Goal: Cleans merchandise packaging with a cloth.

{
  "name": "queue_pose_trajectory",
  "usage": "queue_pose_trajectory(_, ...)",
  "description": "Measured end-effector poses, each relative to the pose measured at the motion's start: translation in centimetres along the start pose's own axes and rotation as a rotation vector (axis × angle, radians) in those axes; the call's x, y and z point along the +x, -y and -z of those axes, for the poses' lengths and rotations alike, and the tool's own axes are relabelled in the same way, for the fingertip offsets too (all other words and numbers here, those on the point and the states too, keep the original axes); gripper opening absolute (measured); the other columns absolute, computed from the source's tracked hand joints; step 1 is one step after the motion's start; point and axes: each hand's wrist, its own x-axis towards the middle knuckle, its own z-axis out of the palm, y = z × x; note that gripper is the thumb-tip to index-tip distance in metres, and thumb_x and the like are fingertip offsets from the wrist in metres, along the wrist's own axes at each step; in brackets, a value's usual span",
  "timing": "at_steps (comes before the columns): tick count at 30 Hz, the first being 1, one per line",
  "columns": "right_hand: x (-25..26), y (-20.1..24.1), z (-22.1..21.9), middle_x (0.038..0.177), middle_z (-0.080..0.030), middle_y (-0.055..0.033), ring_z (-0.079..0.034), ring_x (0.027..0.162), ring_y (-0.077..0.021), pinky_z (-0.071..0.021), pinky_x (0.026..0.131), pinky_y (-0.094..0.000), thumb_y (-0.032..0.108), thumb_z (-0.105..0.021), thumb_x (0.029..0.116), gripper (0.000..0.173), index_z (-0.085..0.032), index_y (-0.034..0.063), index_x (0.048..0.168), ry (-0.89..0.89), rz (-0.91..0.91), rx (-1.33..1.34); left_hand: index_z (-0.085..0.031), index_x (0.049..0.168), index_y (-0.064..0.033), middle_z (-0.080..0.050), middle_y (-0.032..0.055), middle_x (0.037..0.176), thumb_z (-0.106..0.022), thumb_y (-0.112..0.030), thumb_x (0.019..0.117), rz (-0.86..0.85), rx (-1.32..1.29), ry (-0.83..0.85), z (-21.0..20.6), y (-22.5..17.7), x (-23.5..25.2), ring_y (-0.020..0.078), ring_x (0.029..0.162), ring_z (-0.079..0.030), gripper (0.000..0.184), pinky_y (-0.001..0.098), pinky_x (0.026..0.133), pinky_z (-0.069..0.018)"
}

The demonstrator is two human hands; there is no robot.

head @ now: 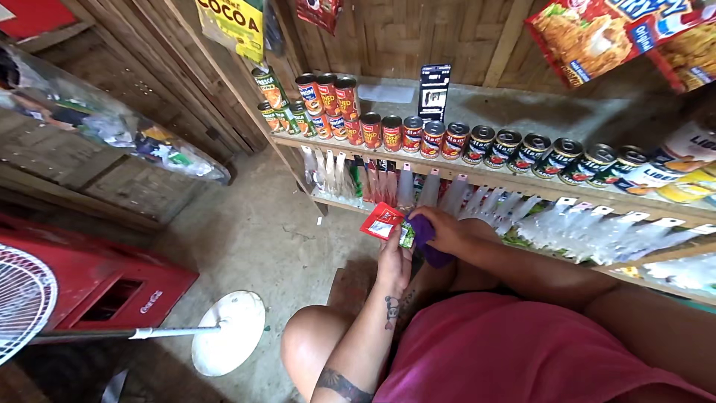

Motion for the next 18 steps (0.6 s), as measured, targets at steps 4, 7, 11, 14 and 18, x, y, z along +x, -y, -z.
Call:
queue_pose_trajectory(4,0.01,0.14,0.10,0.126,-0.065,-0.0214,-0.062,0.119,-0.0385,-0.0499,0.102,-0.0567,0.002,-0.078,0.0807,0.052,-0.063,0.0042,0.130,0.028,-0.014,0.014,-0.043,0.136,-0.0041,-0.064,0.0140,0.114,-0.038,-0.016,0.1100,0.008,0.033,-0.013,-0.06,-0.02,-0.01,0.0219,0.101,-0.066,0.029,0.0383,0.091,-0.0554)
queue_pose_trajectory(7,-0.05,0.07,0.15,0.127,-0.065,-0.0218,-0.062,0.120,-0.0387,-0.0491,0.103,-0.0568,0.003,-0.078,0.0812,0.052,-0.062,0.0034,0.131,0.039,-0.013,0.017,-0.041,0.138,-0.0045,-0.064,0.0142,0.115,-0.038,-0.016,0.1100,0.016,0.042,-0.026,-0.15,-0.05,-0.04,0.0222,0.102,-0.066,0.030,0.0387,0.091,-0.0554)
queue_pose_trajectory(11,-0.03,-0.25,-0.03,0.126,-0.066,-0.0209,-0.063,0.119,-0.0378,-0.0496,0.102,-0.0565,0.005,-0.077,0.0818,0.050,-0.063,0.0038,0.130,0.029,0.011,0.012,-0.042,0.137,-0.0037,-0.064,0.0143,0.115,-0.038,-0.016,0.1101,0.018,0.039,-0.028,-0.20,-0.08,-0.08,0.0225,0.102,-0.066,0.030,0.0385,0.092,-0.0552)
queue_pose_trajectory(14,-0.06,-0.16,0.02,0.126,-0.066,-0.0202,-0.063,0.119,-0.0376,-0.0495,0.102,-0.0567,0.006,-0.078,0.0818,0.052,-0.062,0.0051,0.131,0.045,-0.008,0.012,-0.041,0.138,-0.0037,-0.064,0.0150,0.116,-0.039,-0.016,0.1100,0.015,0.039,-0.031,-0.07,-0.04,0.02,0.0230,0.104,-0.066,0.031,0.0390,0.092,-0.0553)
queue_pose_trajectory(18,-0.10,-0.32,0.01,0.128,-0.065,-0.0196,-0.063,0.120,-0.0372,-0.0497,0.102,-0.0562,0.008,-0.078,0.0834,0.053,-0.060,0.0059,0.134,0.054,-0.025,0.010,-0.038,0.141,-0.0038,-0.063,0.0158,0.119,-0.039,-0.016,0.1099,0.018,0.045,-0.033,0.04,-0.18,0.12,0.0232,0.104,-0.066,0.034,0.0387,0.093,-0.0548)
